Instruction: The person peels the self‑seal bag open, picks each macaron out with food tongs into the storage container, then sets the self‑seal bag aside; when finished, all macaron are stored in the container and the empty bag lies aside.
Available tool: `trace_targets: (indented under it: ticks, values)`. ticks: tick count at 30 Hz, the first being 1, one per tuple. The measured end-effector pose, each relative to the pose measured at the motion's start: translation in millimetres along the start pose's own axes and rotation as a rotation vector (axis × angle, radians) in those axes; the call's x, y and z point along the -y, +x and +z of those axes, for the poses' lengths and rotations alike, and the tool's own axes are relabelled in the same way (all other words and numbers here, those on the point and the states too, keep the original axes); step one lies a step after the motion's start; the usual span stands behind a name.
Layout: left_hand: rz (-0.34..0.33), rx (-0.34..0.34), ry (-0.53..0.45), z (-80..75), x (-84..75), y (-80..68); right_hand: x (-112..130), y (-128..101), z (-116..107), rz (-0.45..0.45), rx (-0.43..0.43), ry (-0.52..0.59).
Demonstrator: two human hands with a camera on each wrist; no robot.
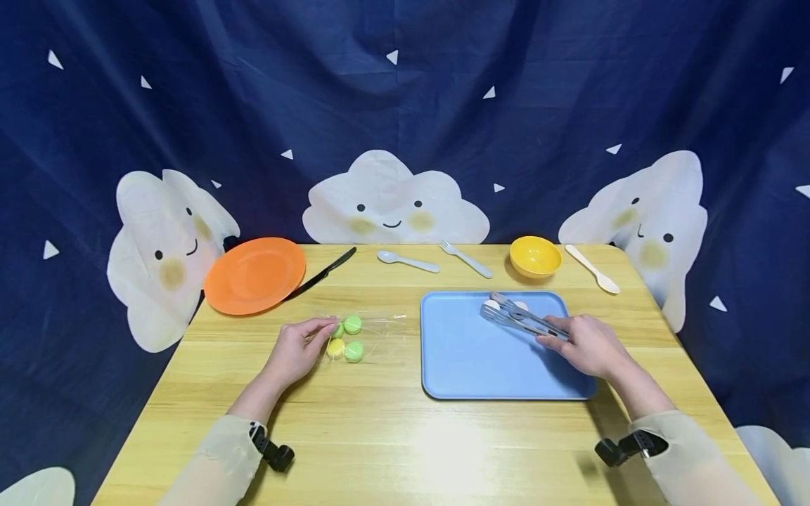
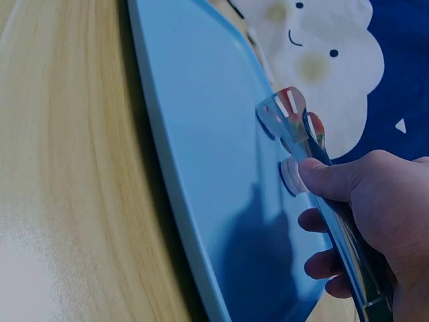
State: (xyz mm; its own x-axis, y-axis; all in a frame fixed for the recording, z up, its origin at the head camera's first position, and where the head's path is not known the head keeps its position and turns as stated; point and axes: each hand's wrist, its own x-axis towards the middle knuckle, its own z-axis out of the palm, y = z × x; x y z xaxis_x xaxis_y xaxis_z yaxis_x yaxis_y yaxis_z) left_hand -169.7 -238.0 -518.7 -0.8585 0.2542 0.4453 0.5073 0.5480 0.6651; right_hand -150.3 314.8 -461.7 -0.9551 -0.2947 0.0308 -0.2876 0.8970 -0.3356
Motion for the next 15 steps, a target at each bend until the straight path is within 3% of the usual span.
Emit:
trace_targets:
  ticks: [9,15]
  values:
    - [0.011,-0.003,0.001,1.3,-1.0,0.4,3.8,0.1,0.6,0.006,-0.026,0.011]
    - [0.013,-0.007,0.014,2.0,-1.3,0.0,18.9,0.4,-1.0,-0.052,-0.062,0.028]
